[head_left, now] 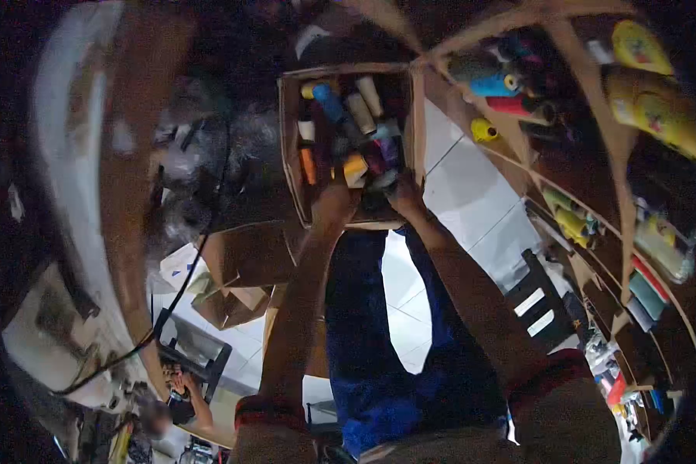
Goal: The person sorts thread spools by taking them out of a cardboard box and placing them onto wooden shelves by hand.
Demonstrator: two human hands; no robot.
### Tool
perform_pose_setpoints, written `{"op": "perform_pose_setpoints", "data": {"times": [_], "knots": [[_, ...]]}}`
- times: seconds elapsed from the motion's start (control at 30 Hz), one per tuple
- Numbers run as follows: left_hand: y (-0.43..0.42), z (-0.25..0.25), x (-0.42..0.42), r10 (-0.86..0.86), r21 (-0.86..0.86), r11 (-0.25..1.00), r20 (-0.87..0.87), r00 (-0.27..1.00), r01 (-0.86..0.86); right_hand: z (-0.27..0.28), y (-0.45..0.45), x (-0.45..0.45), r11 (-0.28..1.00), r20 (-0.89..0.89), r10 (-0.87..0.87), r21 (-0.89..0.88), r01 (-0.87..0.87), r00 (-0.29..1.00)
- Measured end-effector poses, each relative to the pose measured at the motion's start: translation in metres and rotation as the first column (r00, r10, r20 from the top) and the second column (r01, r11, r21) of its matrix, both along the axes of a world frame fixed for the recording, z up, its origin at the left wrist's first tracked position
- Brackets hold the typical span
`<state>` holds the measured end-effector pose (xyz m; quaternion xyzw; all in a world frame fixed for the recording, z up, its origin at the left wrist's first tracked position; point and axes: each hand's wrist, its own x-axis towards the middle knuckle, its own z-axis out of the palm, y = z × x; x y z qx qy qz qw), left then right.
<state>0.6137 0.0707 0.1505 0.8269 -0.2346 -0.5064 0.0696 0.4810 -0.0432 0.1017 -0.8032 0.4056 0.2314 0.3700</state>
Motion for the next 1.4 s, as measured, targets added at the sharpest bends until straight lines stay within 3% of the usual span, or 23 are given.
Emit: {"op": "perform_pose_setpoints", "data": {"times": [0.03,0.07,0.1,0.13,0.17,0.2,0.23,0.3,0.37,0.5,0.57,0.6,0.67,0.77,0.8,0.93,1.03,1.07,1.13,1.2,1.3,1.33,1.4], "knots": [[0.004,-0.031,-0.009,-0.089,-0.051,0.994,0.138,0.986,0.097,-0.031,0.006,-0.003,1.000,0.004,-0.007,-0.026,0.007,1.000],[0.003,-0.060,-0.015,-0.160,-0.102,0.975,0.288,0.944,0.196,-0.086,0.012,-0.002,0.951,0.204,-0.296,0.150,0.269,0.933],[0.005,-0.091,-0.021,-0.215,-0.135,0.945,0.434,0.875,0.299,-0.116,0.023,-0.007,0.878,0.224,-0.452,0.281,0.387,0.864],[0.019,-0.149,-0.034,0.061,-0.324,0.945,0.292,0.954,0.039,-0.146,0.033,-0.010,0.774,0.224,-0.600,0.405,0.487,0.768],[0.035,-0.209,-0.047,0.316,-0.486,0.844,0.107,0.943,-0.228,-0.128,0.030,0.003,0.740,0.124,-0.610,0.441,0.507,0.783],[0.031,-0.212,-0.043,0.119,-0.407,0.908,0.484,0.867,0.103,-0.123,0.029,0.011,0.671,0.095,-0.668,0.506,0.542,0.738],[0.028,-0.208,-0.041,-0.098,-0.202,0.900,0.770,0.631,0.386,-0.117,0.027,0.018,0.595,0.061,-0.722,0.563,0.573,0.690],[-0.002,-0.133,-0.029,-0.197,-0.081,0.934,0.696,0.690,0.349,-0.116,0.030,0.022,0.349,0.074,-0.896,0.726,0.592,0.437],[-0.011,-0.115,-0.030,-0.241,-0.047,0.936,0.640,0.730,0.349,-0.119,0.033,0.022,0.238,0.053,-0.948,0.774,0.586,0.315],[0.005,-0.131,-0.035,-0.126,-0.109,0.955,0.694,0.709,0.276,-0.105,0.012,0.016,0.187,-0.103,-0.897,0.793,0.580,0.430],[0.028,-0.161,-0.042,0.042,-0.215,0.970,0.614,0.788,0.116,-0.102,0.006,0.016,0.127,-0.251,-0.859,0.741,0.659,0.446],[0.052,-0.196,-0.042,0.151,-0.295,0.956,0.484,0.862,-0.002,-0.102,0.004,0.017,0.087,-0.334,-0.839,0.697,0.712,0.429],[0.061,-0.203,-0.037,0.454,-0.447,0.819,0.120,0.883,-0.360,-0.122,0.006,0.010,0.141,-0.259,-0.839,0.747,0.650,0.479],[0.058,-0.157,-0.024,0.739,-0.381,0.409,-0.395,0.546,-0.829,-0.118,0.019,0.016,0.099,-0.192,-0.901,0.782,0.616,0.388],[0.060,-0.149,-0.020,0.773,-0.318,0.344,-0.439,0.458,-0.884,-0.106,0.024,0.020,0.066,-0.178,-0.927,0.788,0.613,0.329],[0.051,-0.082,-0.009,0.750,-0.210,0.177,-0.603,0.270,-0.962,-0.035,0.009,0.019,-0.037,-0.323,-0.855,0.819,0.573,0.406],[0.048,-0.032,-0.002,0.642,-0.138,0.203,-0.729,0.238,-0.970,0.024,0.007,0.018,0.106,-0.223,-0.841,0.826,0.554,0.493],[0.045,-0.016,-0.002,0.736,0.038,0.203,-0.665,0.126,-0.979,0.076,-0.006,0.027,0.347,-0.037,-0.740,0.834,0.429,0.671],[0.037,0.031,0.004,0.585,0.039,0.115,-0.810,0.036,-0.993,0.108,0.008,0.023,0.762,0.257,-0.572,0.517,0.389,0.779],[0.018,0.086,0.010,0.387,-0.041,0.011,-0.921,0.042,-0.999,0.143,0.006,0.028,0.817,0.338,-0.481,0.508,0.273,0.809],[0.030,0.149,0.017,0.346,-0.144,0.107,-0.922,0.173,-0.984,0.271,-0.008,0.055,0.805,0.402,-0.456,0.567,0.175,0.794],[0.039,0.162,0.017,0.341,-0.166,0.121,-0.919,0.198,-0.979,0.293,-0.011,0.054,0.953,0.383,-0.207,0.286,0.097,0.900],[0.035,0.212,0.028,0.306,-0.261,0.110,-0.909,0.283,-0.959,0.375,-0.015,0.068,0.982,0.346,-0.077,0.191,0.011,0.935]]}}
